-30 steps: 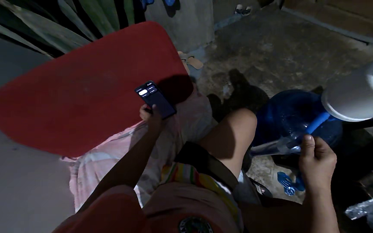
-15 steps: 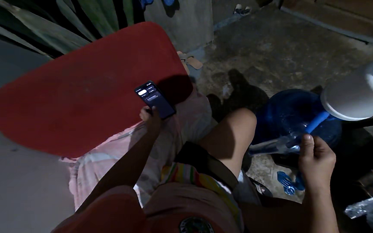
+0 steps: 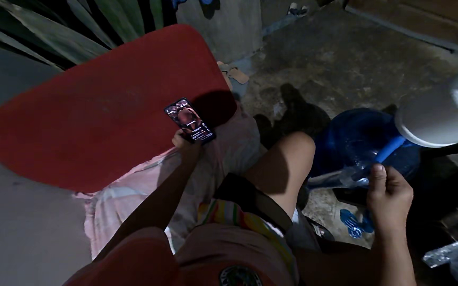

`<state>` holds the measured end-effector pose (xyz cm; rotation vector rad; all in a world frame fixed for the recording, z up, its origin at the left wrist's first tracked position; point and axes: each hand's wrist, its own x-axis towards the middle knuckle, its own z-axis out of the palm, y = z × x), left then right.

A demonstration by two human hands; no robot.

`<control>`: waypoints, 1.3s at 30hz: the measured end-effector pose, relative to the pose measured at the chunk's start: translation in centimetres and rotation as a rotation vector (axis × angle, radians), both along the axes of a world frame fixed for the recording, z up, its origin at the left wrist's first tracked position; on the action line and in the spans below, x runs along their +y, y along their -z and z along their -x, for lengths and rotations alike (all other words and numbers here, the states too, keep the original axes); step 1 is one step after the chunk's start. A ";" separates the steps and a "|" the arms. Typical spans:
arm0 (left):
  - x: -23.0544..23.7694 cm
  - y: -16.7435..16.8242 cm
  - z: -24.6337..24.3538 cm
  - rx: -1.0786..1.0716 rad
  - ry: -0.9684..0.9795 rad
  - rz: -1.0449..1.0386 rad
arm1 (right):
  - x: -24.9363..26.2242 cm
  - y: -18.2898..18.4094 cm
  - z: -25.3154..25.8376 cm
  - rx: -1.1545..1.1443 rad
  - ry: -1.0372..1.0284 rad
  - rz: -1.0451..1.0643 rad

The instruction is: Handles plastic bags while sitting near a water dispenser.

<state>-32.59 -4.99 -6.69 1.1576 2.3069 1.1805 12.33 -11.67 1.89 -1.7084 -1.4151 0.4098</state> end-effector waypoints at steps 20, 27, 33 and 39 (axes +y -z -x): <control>0.8 0.0 1.0 -0.143 -0.053 -0.095 | 0.0 0.2 0.0 0.006 -0.001 -0.006; 0.6 0.4 1.2 -0.116 -0.018 -0.096 | 0.0 0.1 -0.1 -0.007 -0.001 -0.010; 0.0 -0.3 0.4 -0.237 -0.022 -0.142 | 0.1 0.2 -0.1 0.014 -0.006 -0.023; -0.4 -0.7 0.7 -0.260 0.036 -0.089 | 0.1 0.2 -0.1 0.007 -0.005 -0.026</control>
